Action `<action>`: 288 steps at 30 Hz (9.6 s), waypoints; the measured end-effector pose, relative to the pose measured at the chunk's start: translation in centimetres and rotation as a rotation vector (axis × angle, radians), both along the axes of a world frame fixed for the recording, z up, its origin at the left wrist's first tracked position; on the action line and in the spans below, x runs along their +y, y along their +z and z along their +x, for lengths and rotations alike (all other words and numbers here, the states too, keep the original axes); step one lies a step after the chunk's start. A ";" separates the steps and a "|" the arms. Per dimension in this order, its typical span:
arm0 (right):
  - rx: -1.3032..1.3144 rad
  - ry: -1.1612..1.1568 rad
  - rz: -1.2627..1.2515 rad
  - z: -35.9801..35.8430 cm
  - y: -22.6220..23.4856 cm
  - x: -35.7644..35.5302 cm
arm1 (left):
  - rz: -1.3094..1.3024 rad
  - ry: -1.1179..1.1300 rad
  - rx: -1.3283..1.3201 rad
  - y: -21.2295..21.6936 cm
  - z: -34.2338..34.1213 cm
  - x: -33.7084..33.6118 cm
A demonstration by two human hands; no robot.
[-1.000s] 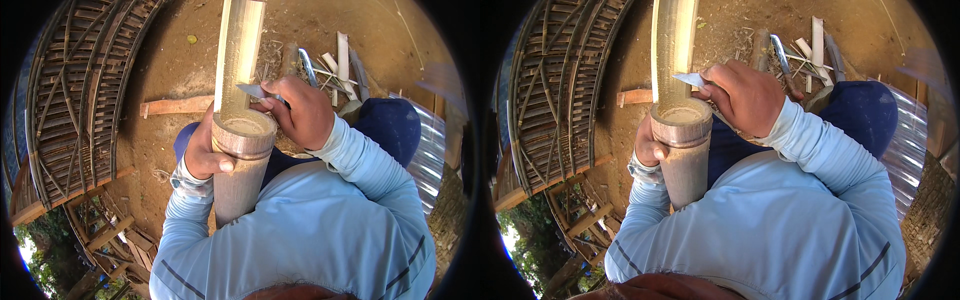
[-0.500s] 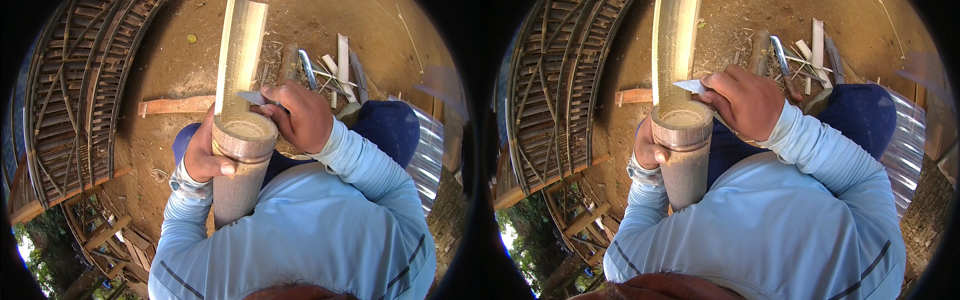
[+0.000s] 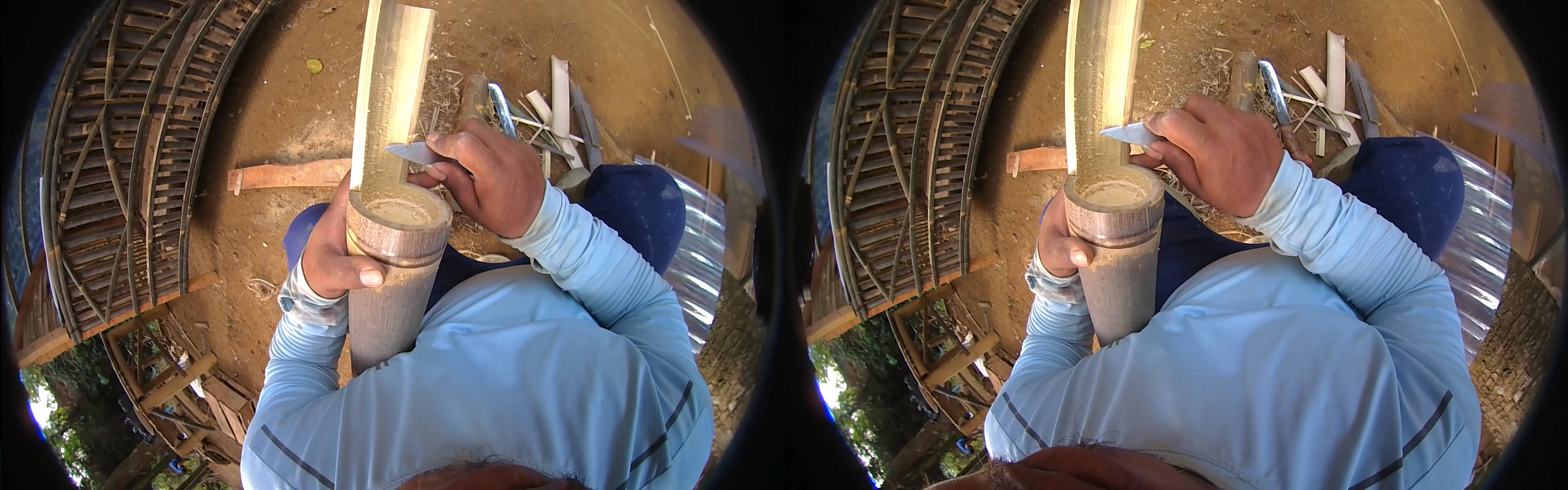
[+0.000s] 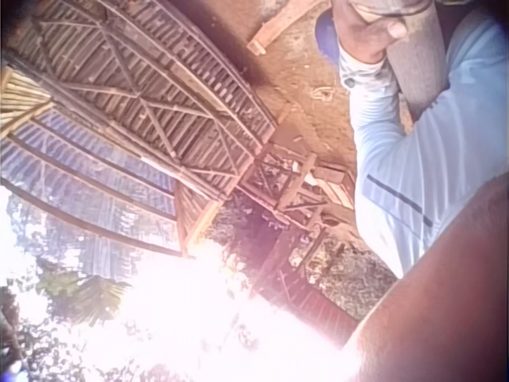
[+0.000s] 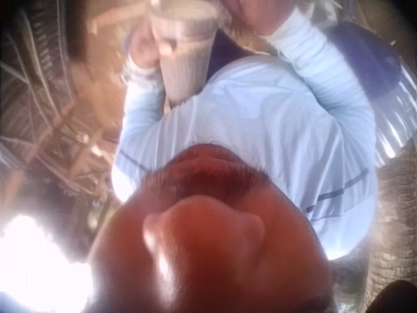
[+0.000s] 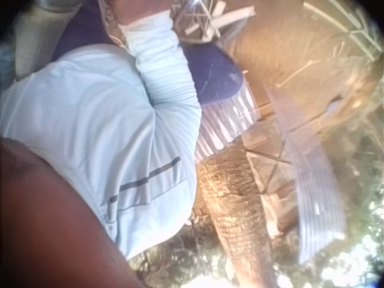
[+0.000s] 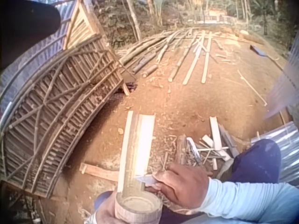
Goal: The person sits on the ground and uses a knife to shave and smooth the surface of a split bamboo pole. They hold the bamboo with one hand and carefully scrape the surface with the other, removing thin layers of material.
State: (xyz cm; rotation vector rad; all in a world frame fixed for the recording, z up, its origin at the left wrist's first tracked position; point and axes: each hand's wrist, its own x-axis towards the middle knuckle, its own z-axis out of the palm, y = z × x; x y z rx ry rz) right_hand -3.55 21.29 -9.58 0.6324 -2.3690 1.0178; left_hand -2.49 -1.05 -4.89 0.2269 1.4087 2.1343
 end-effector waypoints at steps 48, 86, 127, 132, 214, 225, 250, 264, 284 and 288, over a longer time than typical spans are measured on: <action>-0.062 -0.038 -0.076 -2.8 1.7 1.6 | 0.043 -0.133 -0.036 -1.7 -0.9 -1.4; -0.181 0.117 -0.009 0.0 1.8 0.1 | -0.079 -0.059 -0.046 -0.2 -0.8 -1.4; -0.244 0.083 0.005 -0.6 2.0 0.5 | -0.001 -0.107 -0.028 -1.1 -1.2 -1.7; -0.197 0.087 0.075 -1.2 2.5 0.8 | -0.028 -0.110 -0.012 -0.9 -1.1 -1.8; 0.011 -0.026 -0.087 -5.0 2.2 1.3 | -0.018 -0.108 -0.006 -0.8 -1.3 -1.9; -0.101 -0.231 -0.288 -12.9 -0.7 7.1 | -0.060 -0.130 -0.004 -0.9 -1.8 -2.1; -0.107 -0.295 -0.113 -15.8 0.3 8.0 | -0.002 -0.145 -0.004 -1.3 -2.0 -2.5; -0.322 0.086 -0.714 -12.8 1.8 2.6 | 0.039 -0.096 -0.078 -1.9 -2.1 -2.2; -0.193 0.032 -0.880 -12.4 2.2 1.2 | -0.002 -0.173 0.069 -1.6 -2.2 -1.0; -0.276 0.088 -0.675 -11.6 1.8 1.5 | 0.016 -0.178 0.074 -1.5 -1.8 -0.6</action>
